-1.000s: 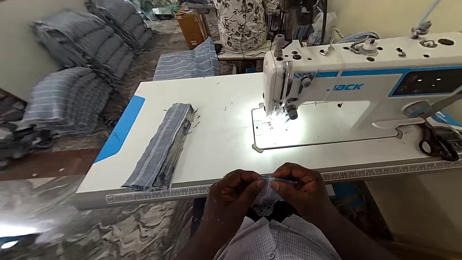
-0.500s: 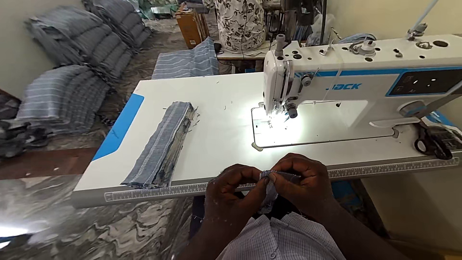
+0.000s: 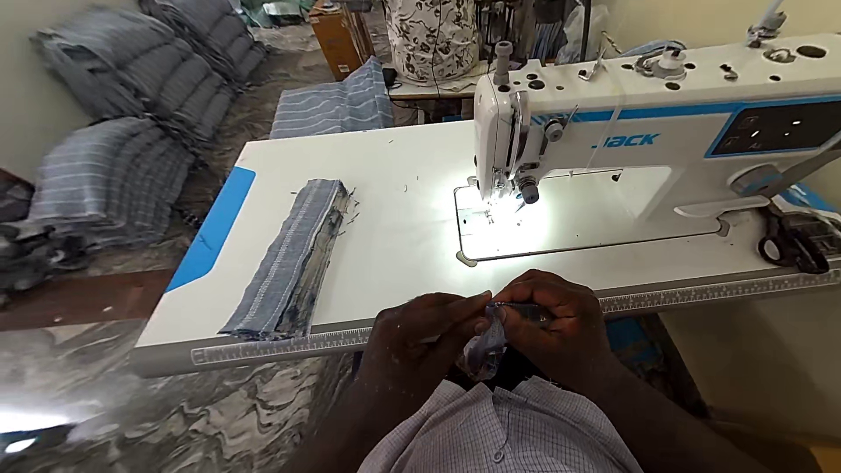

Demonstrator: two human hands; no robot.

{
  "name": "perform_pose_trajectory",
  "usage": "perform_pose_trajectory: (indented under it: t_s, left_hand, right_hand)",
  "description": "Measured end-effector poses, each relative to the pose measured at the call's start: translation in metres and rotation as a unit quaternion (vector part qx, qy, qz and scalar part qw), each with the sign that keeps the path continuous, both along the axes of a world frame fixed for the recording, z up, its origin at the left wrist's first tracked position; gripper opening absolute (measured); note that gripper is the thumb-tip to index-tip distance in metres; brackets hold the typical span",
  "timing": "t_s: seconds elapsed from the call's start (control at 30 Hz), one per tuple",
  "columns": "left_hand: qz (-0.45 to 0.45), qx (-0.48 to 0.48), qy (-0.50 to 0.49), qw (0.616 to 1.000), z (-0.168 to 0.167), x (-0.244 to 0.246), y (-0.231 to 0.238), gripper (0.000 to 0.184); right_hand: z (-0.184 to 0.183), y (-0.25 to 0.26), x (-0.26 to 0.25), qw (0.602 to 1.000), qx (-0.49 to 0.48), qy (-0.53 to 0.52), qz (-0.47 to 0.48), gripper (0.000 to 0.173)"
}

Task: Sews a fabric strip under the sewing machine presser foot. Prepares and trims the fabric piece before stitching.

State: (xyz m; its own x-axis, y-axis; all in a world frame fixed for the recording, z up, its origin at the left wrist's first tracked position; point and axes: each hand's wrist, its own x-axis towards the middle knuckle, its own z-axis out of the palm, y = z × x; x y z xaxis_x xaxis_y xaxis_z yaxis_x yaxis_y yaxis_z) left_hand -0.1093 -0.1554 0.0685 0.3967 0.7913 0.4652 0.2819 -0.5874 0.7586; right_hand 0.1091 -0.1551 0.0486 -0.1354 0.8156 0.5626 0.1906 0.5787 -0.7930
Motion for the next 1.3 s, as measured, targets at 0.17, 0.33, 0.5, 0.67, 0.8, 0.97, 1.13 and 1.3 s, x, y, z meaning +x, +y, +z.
perform_pose_trajectory:
  t_s: [0.17, 0.33, 0.5, 0.67, 0.8, 0.97, 1.13, 1.3]
  left_hand:
    - [0.028, 0.080, 0.028, 0.996, 0.001, -0.002, 0.002, 0.020]
    - [0.078, 0.057, -0.004, 0.995, 0.000, 0.001, 0.001, 0.008]
    - [-0.076, -0.173, -0.195, 0.962, 0.001, -0.003, 0.005, 0.011]
    - [-0.159, -0.267, -0.293, 0.904, 0.005, -0.005, 0.009, 0.012]
    - [-0.169, -0.294, -0.317, 0.886, 0.007, -0.004, 0.010, 0.014]
    - [-0.004, -0.029, -0.114, 0.993, 0.009, 0.010, -0.005, 0.007]
    - [0.043, 0.069, -0.081, 0.993, -0.004, 0.018, -0.015, 0.012]
    - [-0.003, -0.065, -0.195, 0.979, 0.001, 0.019, -0.011, 0.006]
  right_hand:
    - [0.002, 0.002, 0.001, 0.999, 0.007, -0.037, 0.018, 0.008]
    - [0.006, 0.000, 0.007, 0.996, -0.053, 0.053, 0.044, 0.011]
    - [0.014, -0.004, 0.011, 0.981, -0.129, 0.104, 0.101, 0.013]
    - [0.019, -0.009, 0.006, 0.953, -0.192, 0.194, 0.129, 0.013]
    - [0.017, -0.010, 0.004, 0.914, -0.255, 0.266, 0.171, 0.012]
    - [0.016, -0.008, -0.010, 0.994, 0.017, 0.089, -0.062, 0.010]
    - [0.009, 0.011, 0.002, 0.992, 0.119, 0.038, -0.006, 0.009]
    - [0.008, 0.024, 0.011, 0.944, -0.191, 0.191, 0.187, 0.015]
